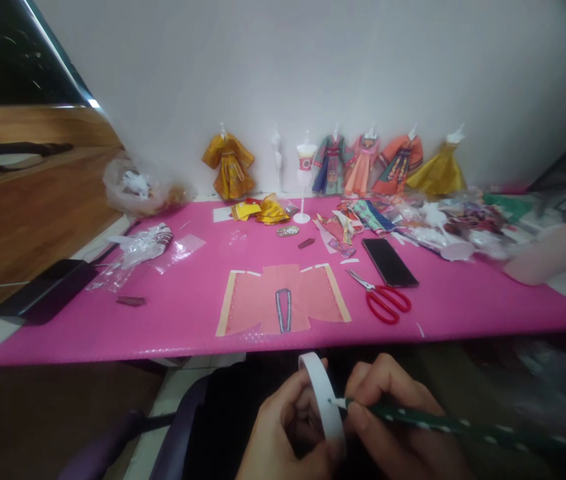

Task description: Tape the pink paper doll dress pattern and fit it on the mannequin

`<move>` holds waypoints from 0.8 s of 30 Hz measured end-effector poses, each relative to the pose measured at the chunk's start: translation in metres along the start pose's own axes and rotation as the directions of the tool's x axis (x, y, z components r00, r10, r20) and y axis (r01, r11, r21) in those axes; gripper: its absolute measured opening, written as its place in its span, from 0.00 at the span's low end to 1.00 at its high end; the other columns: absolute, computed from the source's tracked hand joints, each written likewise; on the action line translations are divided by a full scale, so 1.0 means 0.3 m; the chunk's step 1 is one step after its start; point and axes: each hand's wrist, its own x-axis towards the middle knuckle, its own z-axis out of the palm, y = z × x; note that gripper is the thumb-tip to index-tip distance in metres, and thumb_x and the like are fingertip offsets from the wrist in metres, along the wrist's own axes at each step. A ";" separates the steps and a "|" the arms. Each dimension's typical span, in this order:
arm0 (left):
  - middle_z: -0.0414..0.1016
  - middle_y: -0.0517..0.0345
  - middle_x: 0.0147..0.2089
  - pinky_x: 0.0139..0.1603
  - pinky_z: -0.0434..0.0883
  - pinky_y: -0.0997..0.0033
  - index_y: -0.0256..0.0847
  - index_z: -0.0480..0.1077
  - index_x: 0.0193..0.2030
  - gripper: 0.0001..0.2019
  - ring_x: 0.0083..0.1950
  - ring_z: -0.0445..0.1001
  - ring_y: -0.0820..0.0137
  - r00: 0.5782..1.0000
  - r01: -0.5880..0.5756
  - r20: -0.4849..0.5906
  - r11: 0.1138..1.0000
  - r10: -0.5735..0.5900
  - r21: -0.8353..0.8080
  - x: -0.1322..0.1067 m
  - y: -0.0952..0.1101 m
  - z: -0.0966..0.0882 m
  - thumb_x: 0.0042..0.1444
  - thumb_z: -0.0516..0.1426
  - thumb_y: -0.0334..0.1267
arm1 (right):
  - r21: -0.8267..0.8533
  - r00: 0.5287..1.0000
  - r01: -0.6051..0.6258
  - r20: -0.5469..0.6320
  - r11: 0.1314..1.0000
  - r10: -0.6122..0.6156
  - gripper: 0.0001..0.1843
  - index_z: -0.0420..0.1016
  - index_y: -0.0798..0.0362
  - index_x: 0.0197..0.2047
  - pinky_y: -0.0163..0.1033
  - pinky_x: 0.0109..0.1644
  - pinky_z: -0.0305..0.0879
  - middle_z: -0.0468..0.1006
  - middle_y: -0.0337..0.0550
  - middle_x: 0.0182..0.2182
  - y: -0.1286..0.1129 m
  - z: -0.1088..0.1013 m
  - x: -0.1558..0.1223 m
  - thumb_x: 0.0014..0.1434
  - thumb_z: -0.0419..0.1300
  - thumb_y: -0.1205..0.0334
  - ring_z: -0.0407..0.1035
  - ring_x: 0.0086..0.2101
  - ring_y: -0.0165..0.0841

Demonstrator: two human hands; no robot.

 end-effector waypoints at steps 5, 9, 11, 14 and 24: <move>0.80 0.57 0.36 0.39 0.69 0.68 0.43 0.72 0.55 0.29 0.38 0.77 0.65 1.000 0.003 0.015 1.000 -0.003 0.020 -0.011 -0.011 -0.004 0.44 0.62 0.22 | 0.015 1.000 -0.001 0.024 1.000 0.000 0.14 0.61 0.47 0.30 0.37 0.28 0.64 0.68 0.36 0.25 -0.003 -0.002 0.000 0.65 0.56 0.53 0.64 0.24 0.31; 0.80 0.57 0.34 0.36 0.69 0.68 0.42 0.73 0.53 0.27 0.36 0.77 0.65 1.000 -0.017 0.024 1.000 0.017 0.009 -0.013 -0.016 -0.009 0.42 0.62 0.24 | -0.004 1.000 -0.005 0.001 1.000 0.005 0.14 0.62 0.47 0.29 0.36 0.28 0.64 0.69 0.36 0.25 -0.011 -0.002 -0.001 0.65 0.57 0.53 0.64 0.24 0.31; 0.79 0.58 0.33 0.35 0.69 0.69 0.42 0.74 0.51 0.27 0.35 0.77 0.65 1.000 -0.014 0.011 0.999 0.014 0.029 -0.014 -0.015 -0.012 0.41 0.62 0.25 | -0.012 1.000 -0.011 -0.011 1.000 0.010 0.13 0.63 0.47 0.30 0.36 0.28 0.64 0.69 0.36 0.25 -0.016 -0.002 -0.002 0.65 0.57 0.54 0.64 0.25 0.32; 0.78 0.59 0.32 0.34 0.68 0.70 0.41 0.75 0.45 0.21 0.34 0.76 0.66 1.000 -0.007 0.007 0.998 0.007 0.059 -0.015 -0.008 -0.013 0.41 0.63 0.26 | -0.003 1.000 -0.013 0.000 1.000 0.013 0.14 0.62 0.47 0.29 0.36 0.29 0.63 0.69 0.36 0.25 -0.019 -0.003 -0.001 0.65 0.58 0.54 0.65 0.25 0.32; 0.79 0.59 0.31 0.33 0.67 0.70 0.40 0.74 0.44 0.20 0.33 0.76 0.66 1.000 -0.012 0.023 0.998 0.010 0.061 -0.008 0.013 0.011 0.40 0.61 0.26 | 0.056 0.999 -0.037 0.032 0.998 0.035 0.13 0.64 0.47 0.29 0.38 0.29 0.64 0.69 0.36 0.25 -0.015 -0.015 0.008 0.63 0.59 0.53 0.65 0.25 0.33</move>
